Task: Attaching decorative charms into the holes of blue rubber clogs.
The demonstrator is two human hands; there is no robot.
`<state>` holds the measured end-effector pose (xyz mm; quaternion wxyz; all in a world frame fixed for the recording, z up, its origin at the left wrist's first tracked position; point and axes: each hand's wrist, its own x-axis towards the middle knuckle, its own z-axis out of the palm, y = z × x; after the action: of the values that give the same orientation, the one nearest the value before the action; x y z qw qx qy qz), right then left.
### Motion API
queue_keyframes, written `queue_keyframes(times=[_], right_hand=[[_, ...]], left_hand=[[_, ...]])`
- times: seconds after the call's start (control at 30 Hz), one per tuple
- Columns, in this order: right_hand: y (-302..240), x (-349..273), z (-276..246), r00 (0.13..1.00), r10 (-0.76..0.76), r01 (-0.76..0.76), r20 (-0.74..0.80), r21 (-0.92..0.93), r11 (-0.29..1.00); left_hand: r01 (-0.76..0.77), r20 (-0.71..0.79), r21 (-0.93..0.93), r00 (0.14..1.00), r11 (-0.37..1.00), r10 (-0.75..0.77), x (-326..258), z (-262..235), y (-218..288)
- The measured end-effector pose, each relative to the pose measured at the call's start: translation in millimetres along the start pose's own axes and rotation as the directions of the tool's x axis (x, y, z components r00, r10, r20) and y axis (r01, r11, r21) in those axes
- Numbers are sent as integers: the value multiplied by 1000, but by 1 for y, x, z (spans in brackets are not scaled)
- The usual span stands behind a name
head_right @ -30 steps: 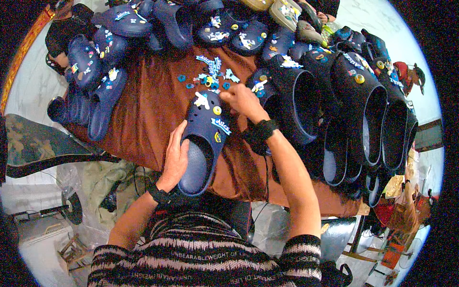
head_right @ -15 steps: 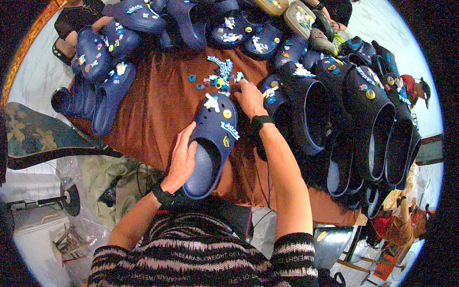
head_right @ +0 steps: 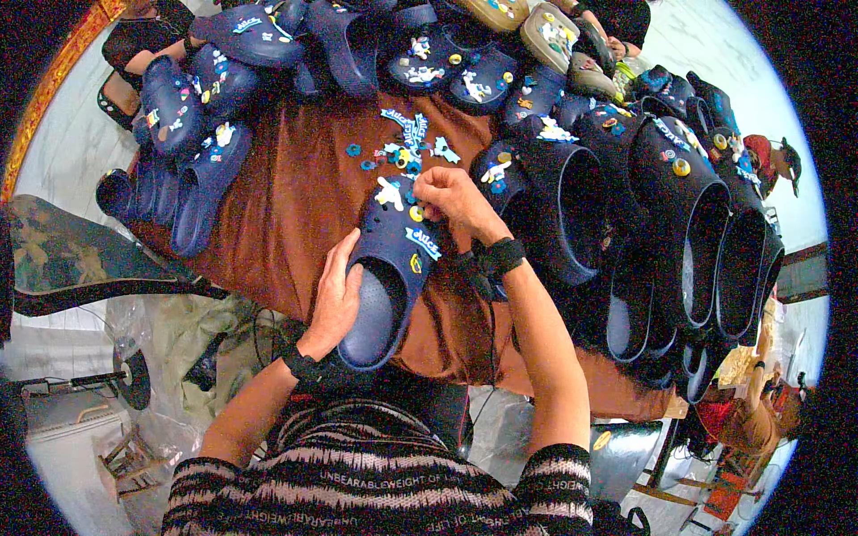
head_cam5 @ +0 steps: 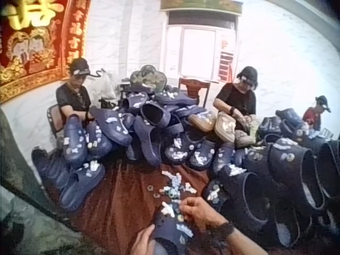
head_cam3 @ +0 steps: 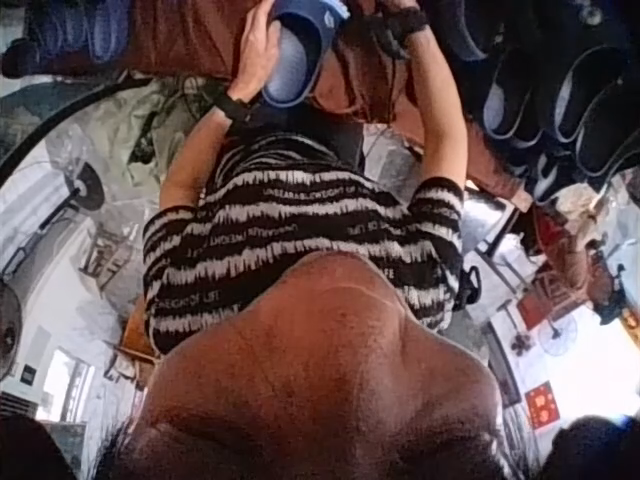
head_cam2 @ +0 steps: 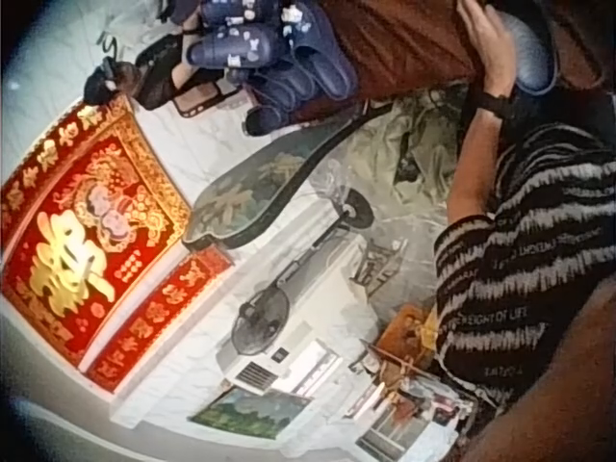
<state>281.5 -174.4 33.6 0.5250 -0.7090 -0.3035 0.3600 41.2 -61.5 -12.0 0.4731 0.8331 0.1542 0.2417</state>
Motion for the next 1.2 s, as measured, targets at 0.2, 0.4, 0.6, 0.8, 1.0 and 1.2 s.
queue_keyframes(times=[0.2,0.4,0.6,0.8,1.0,1.2], right_hand=[[3,8,1,999,-48,40,-22,-276,960],[6,12,7,975,-214,164,-56,-464,870],[-6,10,5,976,-216,159,-19,-615,772],[-6,17,4,990,-135,108,39,-828,550],[-12,22,2,998,-56,25,2,-909,415],[-5,22,-5,998,-60,44,10,-792,609]], left_hand=[[2,5,8,1000,1000,-2,1,1,2],[-5,4,7,1000,1000,5,0,1,0],[9,14,-1,1000,1000,-9,1,0,3],[7,23,4,1000,1000,-7,0,0,2],[25,37,0,999,1000,-25,2,3,4],[39,-11,13,999,999,-38,-2,10,7]])
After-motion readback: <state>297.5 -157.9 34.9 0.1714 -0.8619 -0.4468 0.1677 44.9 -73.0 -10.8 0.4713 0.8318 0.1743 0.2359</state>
